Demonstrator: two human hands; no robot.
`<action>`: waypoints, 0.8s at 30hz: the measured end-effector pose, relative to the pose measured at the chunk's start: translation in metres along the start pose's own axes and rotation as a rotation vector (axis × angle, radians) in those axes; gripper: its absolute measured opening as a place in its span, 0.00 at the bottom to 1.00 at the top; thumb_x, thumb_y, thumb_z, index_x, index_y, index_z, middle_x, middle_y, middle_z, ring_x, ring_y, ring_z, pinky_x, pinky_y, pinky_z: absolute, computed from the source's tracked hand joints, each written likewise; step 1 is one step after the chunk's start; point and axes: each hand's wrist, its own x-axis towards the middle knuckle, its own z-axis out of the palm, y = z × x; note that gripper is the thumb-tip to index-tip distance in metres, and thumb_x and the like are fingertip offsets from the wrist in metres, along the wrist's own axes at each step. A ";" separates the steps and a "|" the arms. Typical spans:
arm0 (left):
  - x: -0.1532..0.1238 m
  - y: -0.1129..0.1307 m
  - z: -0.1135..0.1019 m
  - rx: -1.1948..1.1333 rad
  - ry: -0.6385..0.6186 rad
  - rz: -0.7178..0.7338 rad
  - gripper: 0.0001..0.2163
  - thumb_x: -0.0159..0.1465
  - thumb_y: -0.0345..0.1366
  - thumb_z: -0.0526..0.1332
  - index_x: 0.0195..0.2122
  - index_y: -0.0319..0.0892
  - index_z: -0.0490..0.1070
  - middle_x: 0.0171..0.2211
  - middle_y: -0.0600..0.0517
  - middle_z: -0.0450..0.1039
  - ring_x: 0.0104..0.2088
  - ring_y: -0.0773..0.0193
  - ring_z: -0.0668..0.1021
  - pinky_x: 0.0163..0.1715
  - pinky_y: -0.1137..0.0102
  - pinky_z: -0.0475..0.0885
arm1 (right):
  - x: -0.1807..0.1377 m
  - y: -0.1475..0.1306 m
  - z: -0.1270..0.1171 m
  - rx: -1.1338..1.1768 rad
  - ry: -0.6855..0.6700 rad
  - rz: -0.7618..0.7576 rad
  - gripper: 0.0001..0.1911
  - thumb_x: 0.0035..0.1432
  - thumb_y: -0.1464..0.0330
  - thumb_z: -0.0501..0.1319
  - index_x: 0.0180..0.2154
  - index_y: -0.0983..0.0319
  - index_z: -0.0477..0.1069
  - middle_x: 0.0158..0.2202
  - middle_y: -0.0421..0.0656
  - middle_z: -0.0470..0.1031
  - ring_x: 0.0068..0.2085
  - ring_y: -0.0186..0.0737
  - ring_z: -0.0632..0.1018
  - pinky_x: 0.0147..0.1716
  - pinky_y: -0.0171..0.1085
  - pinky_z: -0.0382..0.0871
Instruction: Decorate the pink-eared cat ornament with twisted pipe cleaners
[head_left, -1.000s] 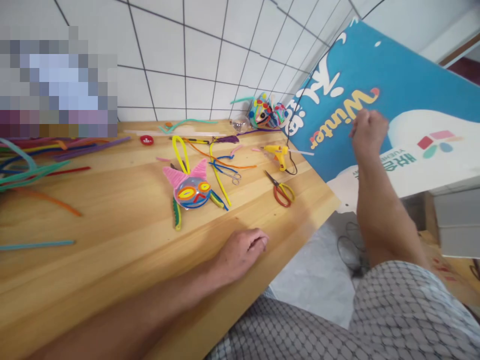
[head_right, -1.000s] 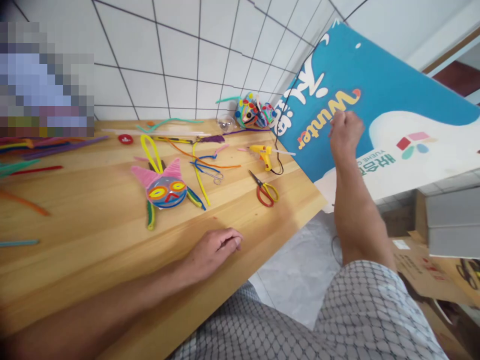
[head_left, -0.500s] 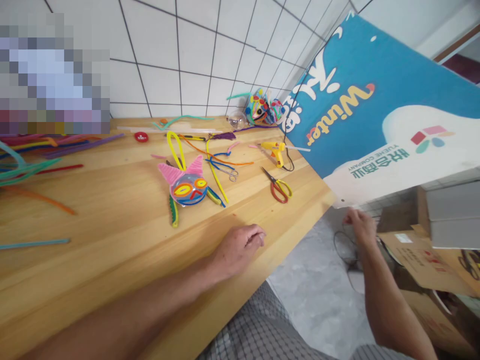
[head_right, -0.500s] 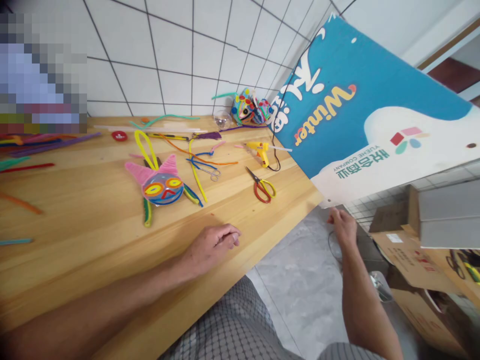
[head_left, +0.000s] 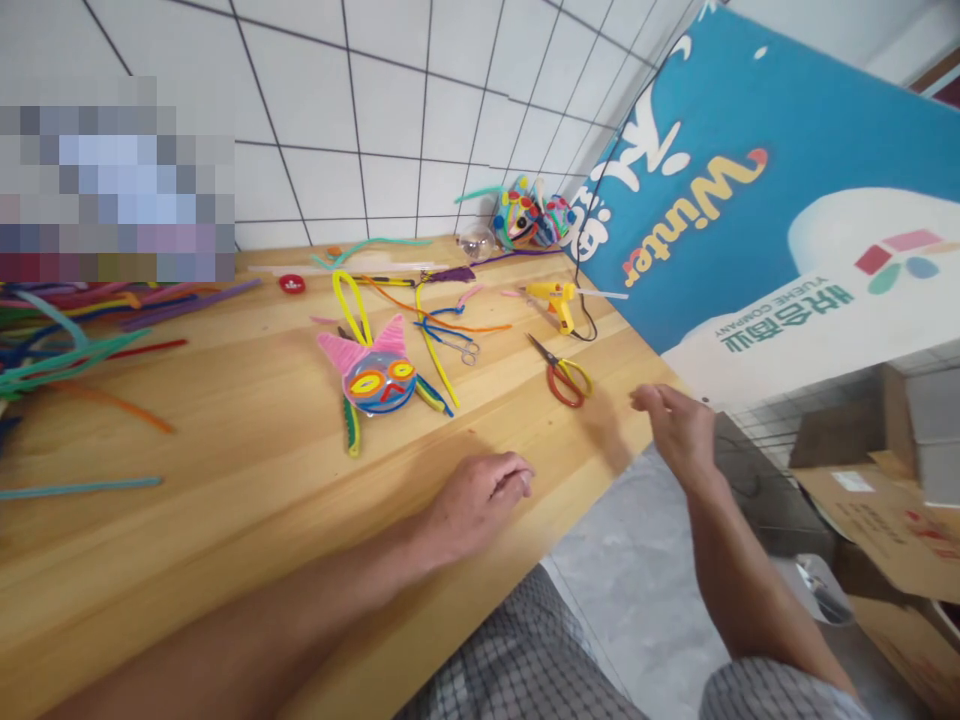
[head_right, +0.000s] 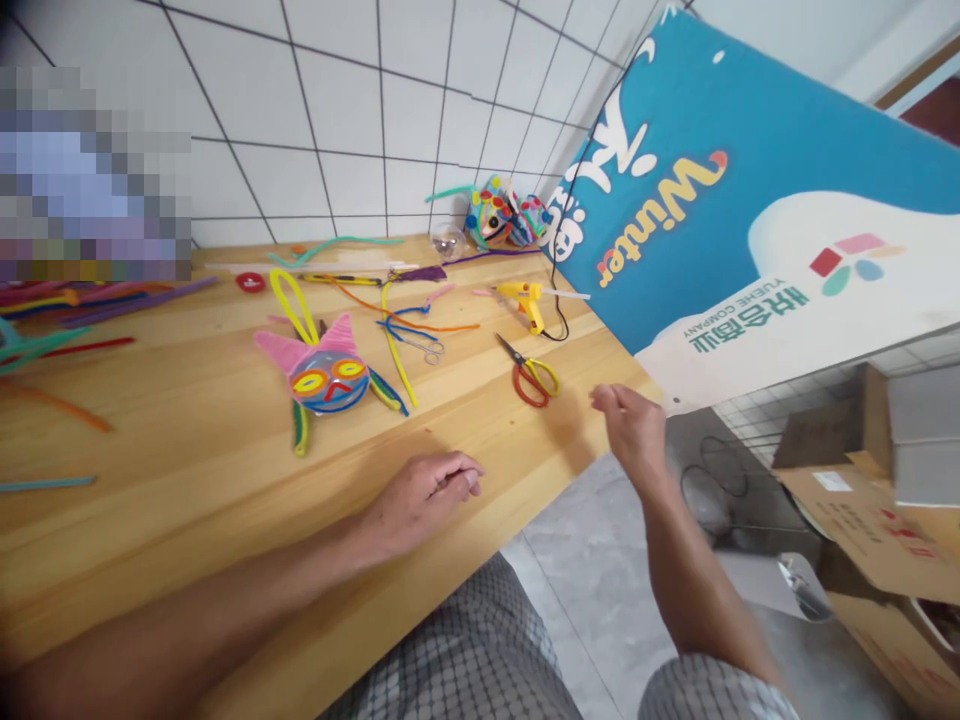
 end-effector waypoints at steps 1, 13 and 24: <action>0.000 0.000 0.000 -0.001 -0.002 0.000 0.12 0.72 0.36 0.55 0.38 0.40 0.78 0.36 0.50 0.82 0.37 0.64 0.81 0.39 0.72 0.69 | 0.008 -0.024 0.005 0.026 -0.027 -0.102 0.19 0.67 0.54 0.54 0.30 0.54 0.76 0.32 0.46 0.82 0.37 0.51 0.83 0.41 0.46 0.76; 0.001 0.000 -0.001 0.059 -0.027 0.015 0.11 0.73 0.34 0.55 0.41 0.41 0.79 0.37 0.50 0.83 0.39 0.63 0.81 0.42 0.71 0.70 | 0.154 -0.186 0.140 0.034 -0.320 -0.704 0.16 0.64 0.73 0.58 0.50 0.58 0.80 0.49 0.49 0.81 0.49 0.52 0.79 0.51 0.46 0.71; 0.003 -0.005 0.003 0.074 -0.045 0.040 0.12 0.73 0.35 0.54 0.41 0.41 0.78 0.38 0.48 0.83 0.41 0.61 0.82 0.44 0.69 0.71 | 0.171 -0.188 0.174 -0.083 -0.418 -0.806 0.13 0.66 0.72 0.56 0.39 0.60 0.79 0.49 0.52 0.78 0.53 0.52 0.76 0.52 0.45 0.70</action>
